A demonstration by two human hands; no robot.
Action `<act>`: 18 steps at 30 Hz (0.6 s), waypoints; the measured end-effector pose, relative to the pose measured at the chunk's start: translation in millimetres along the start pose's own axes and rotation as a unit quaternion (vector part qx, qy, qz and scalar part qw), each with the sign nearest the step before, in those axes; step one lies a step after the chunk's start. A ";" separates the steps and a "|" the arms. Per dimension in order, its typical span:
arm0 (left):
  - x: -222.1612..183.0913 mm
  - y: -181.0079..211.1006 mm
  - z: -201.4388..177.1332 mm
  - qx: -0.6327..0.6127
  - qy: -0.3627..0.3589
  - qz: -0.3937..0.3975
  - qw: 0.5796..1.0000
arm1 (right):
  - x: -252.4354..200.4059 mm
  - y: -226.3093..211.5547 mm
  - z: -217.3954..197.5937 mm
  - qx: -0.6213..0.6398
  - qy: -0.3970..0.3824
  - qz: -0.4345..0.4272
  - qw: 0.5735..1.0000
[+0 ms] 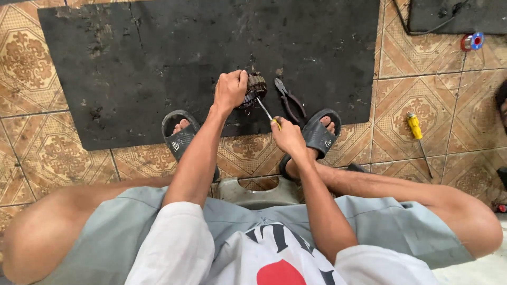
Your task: The person is using a screwdriver and pliers to pry and remove copper wires from an electric motor stator.
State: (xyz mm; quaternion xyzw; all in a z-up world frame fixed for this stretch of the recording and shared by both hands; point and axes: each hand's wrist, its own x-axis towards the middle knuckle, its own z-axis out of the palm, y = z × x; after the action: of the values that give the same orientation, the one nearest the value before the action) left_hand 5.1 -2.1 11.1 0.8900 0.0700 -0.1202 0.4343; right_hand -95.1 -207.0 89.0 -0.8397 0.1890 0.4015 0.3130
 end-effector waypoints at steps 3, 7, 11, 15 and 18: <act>0.1 3.4 0.5 -0.004 -0.001 -0.005 1.000 | -3.5 2.9 1.8 0.035 0.005 0.008 0.999; -5.4 9.4 1.9 0.013 -0.005 -0.008 1.000 | -9.3 -0.2 12.3 0.073 0.006 -0.003 0.997; -13.4 16.0 -1.7 0.026 -0.013 0.000 1.000 | 19.3 12.4 32.3 0.055 0.012 -0.022 0.998; -16.9 22.4 -6.4 0.024 -0.019 0.013 0.999 | -1.4 -11.6 26.2 0.027 0.018 -0.033 0.999; -18.4 17.9 -2.7 0.021 -0.022 0.023 0.999 | -16.6 -34.5 21.3 0.001 0.013 -0.015 1.000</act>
State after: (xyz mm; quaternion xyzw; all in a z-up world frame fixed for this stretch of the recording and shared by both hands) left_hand -8.1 -11.3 31.2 0.8973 0.0371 -0.1312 0.4198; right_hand -97.4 -166.3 104.8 -0.8474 0.1801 0.3858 0.3172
